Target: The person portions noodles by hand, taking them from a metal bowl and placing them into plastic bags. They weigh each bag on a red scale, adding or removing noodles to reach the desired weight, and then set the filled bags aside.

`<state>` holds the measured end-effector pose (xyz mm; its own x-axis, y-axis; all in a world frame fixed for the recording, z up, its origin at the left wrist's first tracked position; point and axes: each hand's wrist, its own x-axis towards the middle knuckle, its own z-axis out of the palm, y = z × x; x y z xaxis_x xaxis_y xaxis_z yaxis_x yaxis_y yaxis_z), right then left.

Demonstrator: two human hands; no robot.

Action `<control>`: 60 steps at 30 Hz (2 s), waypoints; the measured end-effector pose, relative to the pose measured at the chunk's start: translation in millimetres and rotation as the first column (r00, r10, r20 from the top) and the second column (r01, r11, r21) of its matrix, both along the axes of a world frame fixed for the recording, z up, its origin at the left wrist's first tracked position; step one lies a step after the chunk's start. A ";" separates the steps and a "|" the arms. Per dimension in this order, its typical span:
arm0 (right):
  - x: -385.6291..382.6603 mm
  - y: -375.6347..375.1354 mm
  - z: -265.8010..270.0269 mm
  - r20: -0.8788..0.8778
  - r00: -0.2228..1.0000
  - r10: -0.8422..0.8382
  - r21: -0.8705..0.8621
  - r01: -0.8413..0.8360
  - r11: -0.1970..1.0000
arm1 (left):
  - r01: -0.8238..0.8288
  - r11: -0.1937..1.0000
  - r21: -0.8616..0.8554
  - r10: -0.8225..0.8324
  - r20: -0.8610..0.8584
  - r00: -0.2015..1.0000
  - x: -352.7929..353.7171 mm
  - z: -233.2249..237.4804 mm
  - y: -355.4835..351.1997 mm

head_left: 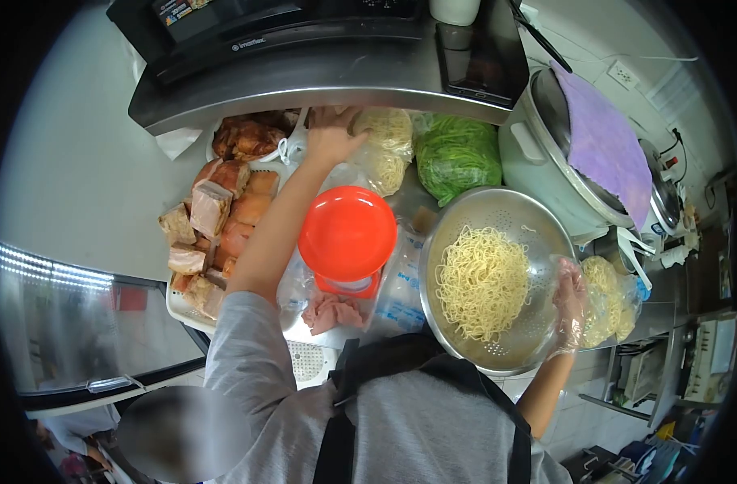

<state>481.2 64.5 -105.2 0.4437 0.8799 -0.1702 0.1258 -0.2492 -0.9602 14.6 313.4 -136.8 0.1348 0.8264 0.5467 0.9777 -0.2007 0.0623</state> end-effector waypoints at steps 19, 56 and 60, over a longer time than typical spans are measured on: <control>20.3 13.0 -63.1 -0.084 0.995 -0.051 -0.030 0.049 0.998 | -0.150 0.978 0.148 0.071 0.444 0.893 -72.5 -16.8 113.1; -9.4 14.7 -80.2 0.076 0.994 0.079 -0.144 -0.067 0.987 | 0.034 0.987 0.160 -0.056 0.138 0.989 -103.4 -79.7 135.9; -23.8 15.0 -71.7 0.017 0.996 0.088 -0.105 -0.086 0.991 | -0.110 0.982 -0.151 0.123 0.083 0.989 -91.9 -21.7 80.8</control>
<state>457.4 79.5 -176.8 0.3706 0.8932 -0.2546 0.1716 -0.3352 -0.9264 -77.3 394.2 -158.5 -0.0123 0.9050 0.4252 0.9826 -0.0679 0.1730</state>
